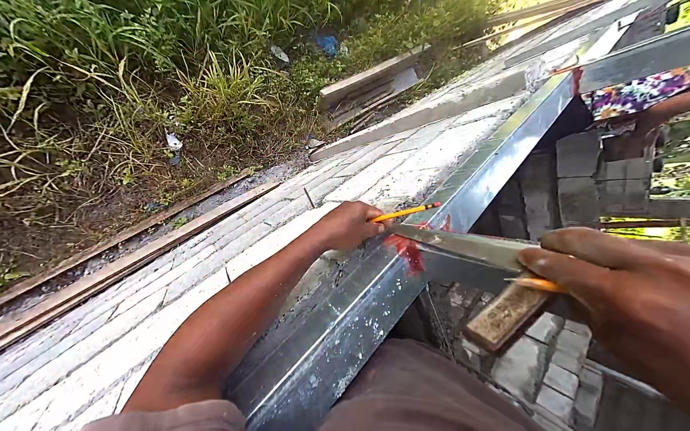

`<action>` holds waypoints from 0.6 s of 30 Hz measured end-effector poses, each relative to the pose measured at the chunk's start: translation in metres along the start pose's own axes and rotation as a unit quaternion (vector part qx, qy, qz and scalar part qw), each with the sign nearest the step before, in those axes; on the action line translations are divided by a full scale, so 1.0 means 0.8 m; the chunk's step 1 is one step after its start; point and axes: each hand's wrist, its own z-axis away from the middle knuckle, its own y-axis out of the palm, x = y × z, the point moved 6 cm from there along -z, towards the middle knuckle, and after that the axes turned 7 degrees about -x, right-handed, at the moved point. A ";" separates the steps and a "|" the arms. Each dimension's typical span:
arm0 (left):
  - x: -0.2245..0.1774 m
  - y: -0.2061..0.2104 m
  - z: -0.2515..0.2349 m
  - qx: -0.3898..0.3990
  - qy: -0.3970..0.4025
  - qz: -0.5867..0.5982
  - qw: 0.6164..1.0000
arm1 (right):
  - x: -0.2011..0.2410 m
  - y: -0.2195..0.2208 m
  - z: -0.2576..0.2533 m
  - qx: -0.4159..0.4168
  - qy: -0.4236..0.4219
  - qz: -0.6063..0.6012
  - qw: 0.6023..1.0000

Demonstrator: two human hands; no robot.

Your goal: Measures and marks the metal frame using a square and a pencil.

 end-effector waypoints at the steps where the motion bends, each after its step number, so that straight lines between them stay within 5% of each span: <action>1: 0.004 -0.002 -0.002 0.001 -0.001 0.004 1.000 | -0.002 0.000 -0.003 0.010 -0.004 -0.001 1.000; 18: 0.001 -0.002 0.005 0.012 0.030 -0.002 0.999 | -0.004 0.000 -0.004 0.011 -0.027 0.001 1.000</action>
